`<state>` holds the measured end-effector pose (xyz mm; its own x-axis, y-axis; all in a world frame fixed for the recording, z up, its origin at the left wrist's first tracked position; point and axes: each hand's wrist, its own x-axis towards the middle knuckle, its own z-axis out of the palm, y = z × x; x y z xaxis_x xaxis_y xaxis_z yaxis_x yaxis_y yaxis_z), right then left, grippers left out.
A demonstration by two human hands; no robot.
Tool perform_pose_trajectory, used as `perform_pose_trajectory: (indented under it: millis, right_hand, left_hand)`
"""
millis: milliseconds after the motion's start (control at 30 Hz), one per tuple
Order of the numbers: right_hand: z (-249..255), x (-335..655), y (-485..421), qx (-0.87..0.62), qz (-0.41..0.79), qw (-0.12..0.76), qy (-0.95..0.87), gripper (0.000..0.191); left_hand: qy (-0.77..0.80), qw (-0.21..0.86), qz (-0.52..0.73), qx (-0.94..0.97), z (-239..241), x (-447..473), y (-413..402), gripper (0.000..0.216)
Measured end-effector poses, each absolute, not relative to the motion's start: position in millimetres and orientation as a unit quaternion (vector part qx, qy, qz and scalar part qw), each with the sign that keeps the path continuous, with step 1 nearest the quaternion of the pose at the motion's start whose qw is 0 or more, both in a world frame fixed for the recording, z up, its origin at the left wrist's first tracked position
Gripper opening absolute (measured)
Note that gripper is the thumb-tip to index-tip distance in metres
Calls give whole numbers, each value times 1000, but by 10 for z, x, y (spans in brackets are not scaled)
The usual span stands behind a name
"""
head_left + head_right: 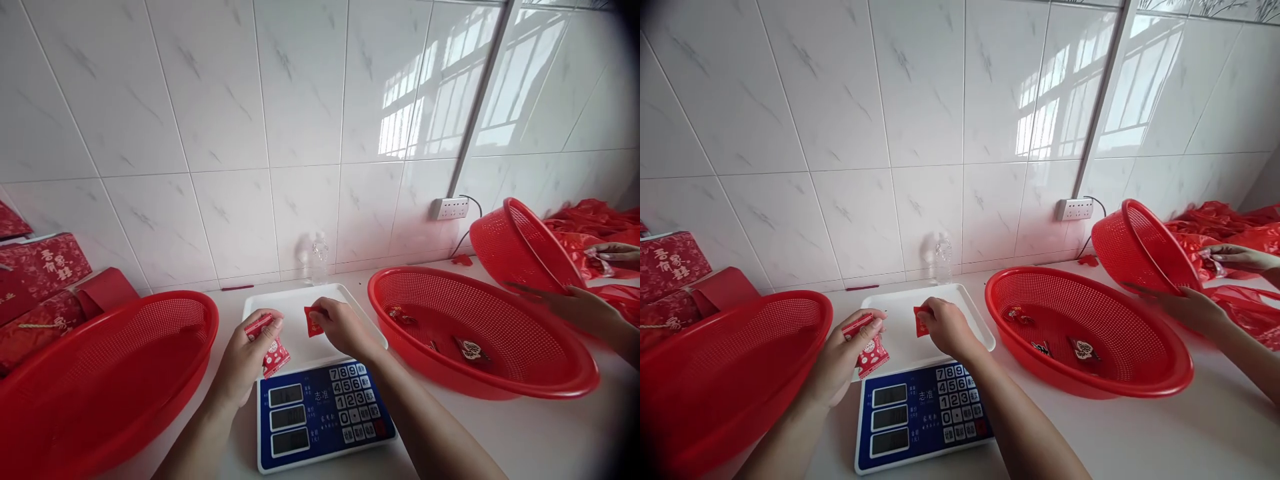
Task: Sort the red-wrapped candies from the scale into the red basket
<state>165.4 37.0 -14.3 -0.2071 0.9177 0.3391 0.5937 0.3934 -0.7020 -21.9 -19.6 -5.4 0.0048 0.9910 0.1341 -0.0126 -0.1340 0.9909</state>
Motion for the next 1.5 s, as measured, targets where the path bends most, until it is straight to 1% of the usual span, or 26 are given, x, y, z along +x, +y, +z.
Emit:
perform_pose_trajectory:
  millis: [100,200,267,333,467,567,700,900,1000,1200,1267,1367,1500]
  right_hand:
    - [-136,1615,332,-459,284,427,-725,14]
    - [-78,1560,233,-371,387,498,-682,20]
    - [-35,1527,156,-327,432,517,-662,25]
    - [2,1509,82,-302,450,514,-666,28]
    - [71,1507,-83,-286,415,477,-720,34]
    - [136,1494,-247,-228,407,463,-754,38]
    - [221,1466,-461,-165,396,500,-753,36]
    - [258,1450,-602,-138,341,541,-757,37]
    - [256,1448,-607,-140,354,543,-749,38]
    - [286,1512,-574,-135,387,500,-763,40]
    - [308,1542,-575,-134,379,499,-768,38]
    - [336,1573,-590,-145,370,490,-776,29]
    - [342,1580,-602,-143,389,475,-776,28]
  left_hand:
    - [471,454,496,571,-57,-187,-202,33]
    - [452,460,447,620,-72,-134,-219,33]
    - [436,465,437,634,-76,-111,-245,32]
    - [427,452,449,642,-56,-105,-289,30]
    - [391,434,462,667,80,-116,-427,25]
    - [364,441,450,686,206,-110,-552,23]
    - [349,447,441,696,283,-103,-710,20]
    - [329,464,454,685,306,-60,-877,17]
    - [345,463,472,666,335,-2,-922,18]
    - [385,448,501,633,387,-13,-942,20]
    - [376,448,485,650,403,-70,-925,19]
    - [372,462,471,653,418,-142,-905,20]
    - [371,484,488,625,397,-179,-905,19]
